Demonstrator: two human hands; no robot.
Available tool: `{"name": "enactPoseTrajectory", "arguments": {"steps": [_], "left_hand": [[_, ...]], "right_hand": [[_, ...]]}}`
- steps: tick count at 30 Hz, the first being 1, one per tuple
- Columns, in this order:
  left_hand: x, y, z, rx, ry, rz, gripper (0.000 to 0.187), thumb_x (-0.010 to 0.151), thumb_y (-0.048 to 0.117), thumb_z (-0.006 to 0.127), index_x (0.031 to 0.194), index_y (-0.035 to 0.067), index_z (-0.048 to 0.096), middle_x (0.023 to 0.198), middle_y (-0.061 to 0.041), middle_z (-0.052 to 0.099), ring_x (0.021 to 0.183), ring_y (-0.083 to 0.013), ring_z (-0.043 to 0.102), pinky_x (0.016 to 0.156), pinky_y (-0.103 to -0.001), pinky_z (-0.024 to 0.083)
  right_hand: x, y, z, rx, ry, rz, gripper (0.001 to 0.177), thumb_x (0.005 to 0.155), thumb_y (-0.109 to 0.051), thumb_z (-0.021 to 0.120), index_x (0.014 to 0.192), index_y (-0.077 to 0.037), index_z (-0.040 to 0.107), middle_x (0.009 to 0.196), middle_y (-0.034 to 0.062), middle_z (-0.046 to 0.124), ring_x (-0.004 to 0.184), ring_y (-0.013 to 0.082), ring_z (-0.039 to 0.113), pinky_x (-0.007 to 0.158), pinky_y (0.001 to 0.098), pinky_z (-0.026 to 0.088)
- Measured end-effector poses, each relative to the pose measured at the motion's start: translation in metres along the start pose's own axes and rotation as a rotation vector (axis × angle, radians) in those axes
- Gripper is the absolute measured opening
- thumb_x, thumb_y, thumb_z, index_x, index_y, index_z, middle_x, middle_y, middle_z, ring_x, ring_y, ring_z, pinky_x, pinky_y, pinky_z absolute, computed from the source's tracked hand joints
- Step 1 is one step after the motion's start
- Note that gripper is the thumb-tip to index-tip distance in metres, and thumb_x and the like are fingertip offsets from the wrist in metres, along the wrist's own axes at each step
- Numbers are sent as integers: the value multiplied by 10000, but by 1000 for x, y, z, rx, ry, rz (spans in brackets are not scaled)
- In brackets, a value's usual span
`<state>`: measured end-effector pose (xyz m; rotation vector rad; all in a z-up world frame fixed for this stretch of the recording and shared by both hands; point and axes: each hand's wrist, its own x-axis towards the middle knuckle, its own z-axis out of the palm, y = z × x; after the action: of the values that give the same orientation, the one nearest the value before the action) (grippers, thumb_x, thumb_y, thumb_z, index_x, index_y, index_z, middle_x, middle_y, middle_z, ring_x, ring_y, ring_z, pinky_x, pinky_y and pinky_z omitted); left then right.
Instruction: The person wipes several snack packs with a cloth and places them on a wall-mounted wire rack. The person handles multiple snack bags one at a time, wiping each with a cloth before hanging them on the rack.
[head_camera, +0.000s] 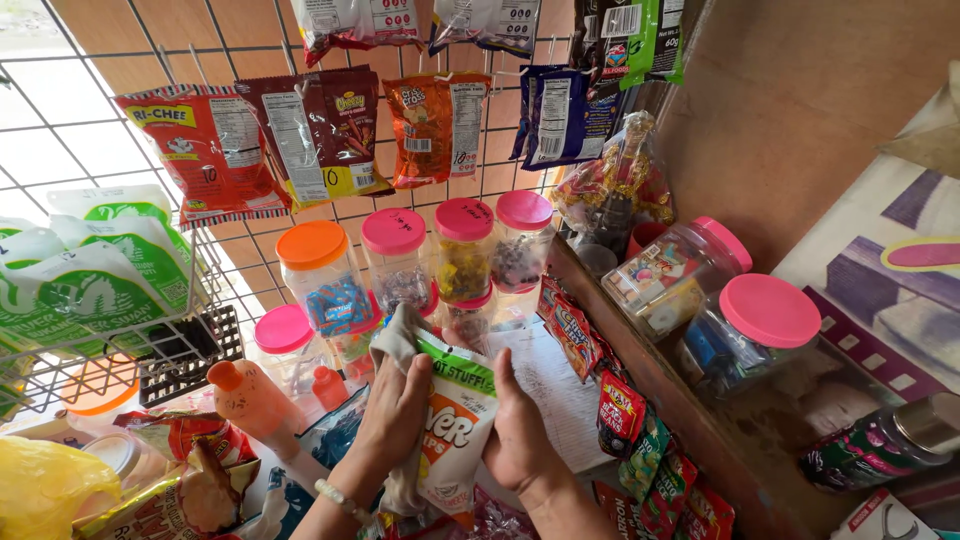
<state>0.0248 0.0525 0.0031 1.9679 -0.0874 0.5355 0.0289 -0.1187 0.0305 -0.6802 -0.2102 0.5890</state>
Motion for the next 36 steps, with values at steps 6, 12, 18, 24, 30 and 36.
{"name": "enactPoseTrajectory", "arguments": {"steps": [6,12,18,24,30,36], "left_hand": [[-16,13,-1,-466,-193,-320,416,950,332,650,1167,-21,687,1023,-114,768,907,-146,688,788,-339,579],[-16,34,3,-43,46,-300,319,916,260,717,1130,23,714,948,-137,799,854,-237,754,744,-365,585],[-39,48,25,293,79,384,501,747,81,666,1232,-27,602,1095,-261,667,1040,-474,617,899,-514,483],[-47,39,22,121,-205,279,286,846,198,679,1084,39,667,1100,-213,677,1062,-421,631,927,-483,480],[-20,30,6,137,-93,159,445,982,416,527,1122,15,661,1153,-239,652,1105,-452,592,943,-489,458],[-34,37,21,204,-45,401,593,1057,459,430,1319,-53,571,1332,-302,580,1273,-494,508,1085,-533,352]], "right_hand": [[17,-22,-15,56,122,-142,691,990,-591,402,1429,-82,563,1344,138,638,1177,302,631,981,453,529],[26,7,-22,-713,705,-547,681,889,-484,665,1421,-72,560,1341,97,543,1124,261,526,978,414,471],[12,30,-11,-776,187,-583,813,981,-437,681,1559,-46,264,1548,174,416,1395,235,425,1110,382,357],[11,12,-26,-147,119,-29,666,901,-555,573,1222,21,667,1087,101,777,1009,198,739,929,358,576],[10,35,-40,-117,68,7,500,996,-478,567,1247,-50,631,1112,36,690,1066,155,658,963,354,537],[14,29,-34,-88,55,80,677,955,-597,418,1348,-73,589,1256,71,694,1170,179,664,1033,351,523]]}}
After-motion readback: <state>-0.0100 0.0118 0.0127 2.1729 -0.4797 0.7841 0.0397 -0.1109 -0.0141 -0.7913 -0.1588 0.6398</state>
